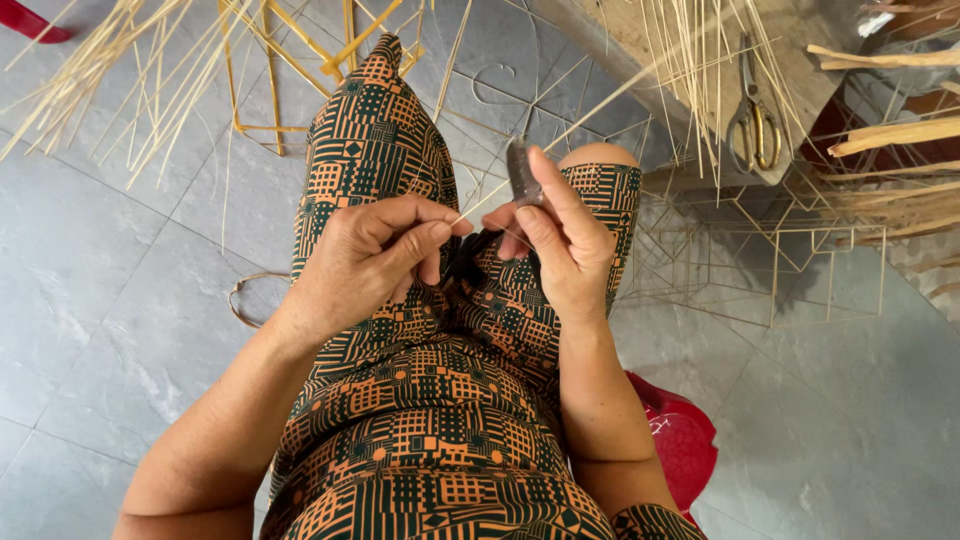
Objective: The person sits on a low stool and repeatedly shaves thin bamboo strips using a small knife. They hold each strip with one hand and draw the blade along its length to remove thin shavings, then place the finished strips into a yellow wire rack.
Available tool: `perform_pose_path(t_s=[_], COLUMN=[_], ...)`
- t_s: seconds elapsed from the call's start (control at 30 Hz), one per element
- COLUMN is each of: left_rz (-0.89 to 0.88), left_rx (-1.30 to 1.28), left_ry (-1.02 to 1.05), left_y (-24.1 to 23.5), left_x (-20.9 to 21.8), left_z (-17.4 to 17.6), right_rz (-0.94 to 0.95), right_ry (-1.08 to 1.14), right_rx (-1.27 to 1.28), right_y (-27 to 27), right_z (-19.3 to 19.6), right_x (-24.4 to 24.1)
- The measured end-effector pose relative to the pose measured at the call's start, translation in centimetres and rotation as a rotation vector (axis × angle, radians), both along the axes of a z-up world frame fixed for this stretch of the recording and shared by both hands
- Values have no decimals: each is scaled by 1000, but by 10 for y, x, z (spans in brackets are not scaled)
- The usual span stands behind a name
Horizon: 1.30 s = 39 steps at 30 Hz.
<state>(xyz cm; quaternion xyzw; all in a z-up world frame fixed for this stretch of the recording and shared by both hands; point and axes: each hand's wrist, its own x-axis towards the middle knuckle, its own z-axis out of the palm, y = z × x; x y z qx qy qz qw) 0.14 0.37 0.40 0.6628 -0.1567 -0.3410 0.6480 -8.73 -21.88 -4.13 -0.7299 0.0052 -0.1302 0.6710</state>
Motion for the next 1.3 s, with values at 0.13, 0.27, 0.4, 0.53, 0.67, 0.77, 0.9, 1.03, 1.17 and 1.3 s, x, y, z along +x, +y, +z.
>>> perform_pose_path(t_s=[0.13, 0.27, 0.4, 0.53, 0.67, 0.77, 0.9, 1.03, 1.17, 1.3], left_rz=[-27, -9, -8, -17, -18, -22, -33, 31, 233, 417], left_rx=[-7, 8, -29, 2, -40, -36, -32, 45, 126, 330], left_ry=[38, 36, 81, 44, 93, 93, 86, -82, -451, -892], left_y=[3, 7, 6, 6, 5, 6, 11, 30, 65, 86], left_x=[2, 4, 7, 5, 4, 4, 6, 17, 57, 131], left_z=[-3, -5, -6, -4, -2, -4, -10, -16, -24, -37], right_rz=[-145, -107, 263, 225, 200, 118, -84, -285, -254, -180], right_ry=[-46, -117, -39, 30, -37, -47, -202, -109, 141, 391], right_rx=[71, 288, 291, 159, 105, 126, 225, 601, 694, 705], right_y=[-17, -37, -27, -17, -20, -22, -43, -74, -71, -47], right_z=[-3, 4, 3, -8, -16, -20, -24, -32, -64, -106], right_x=[7, 3, -15, -10, -1, 0, 11, 19, 18, 26])
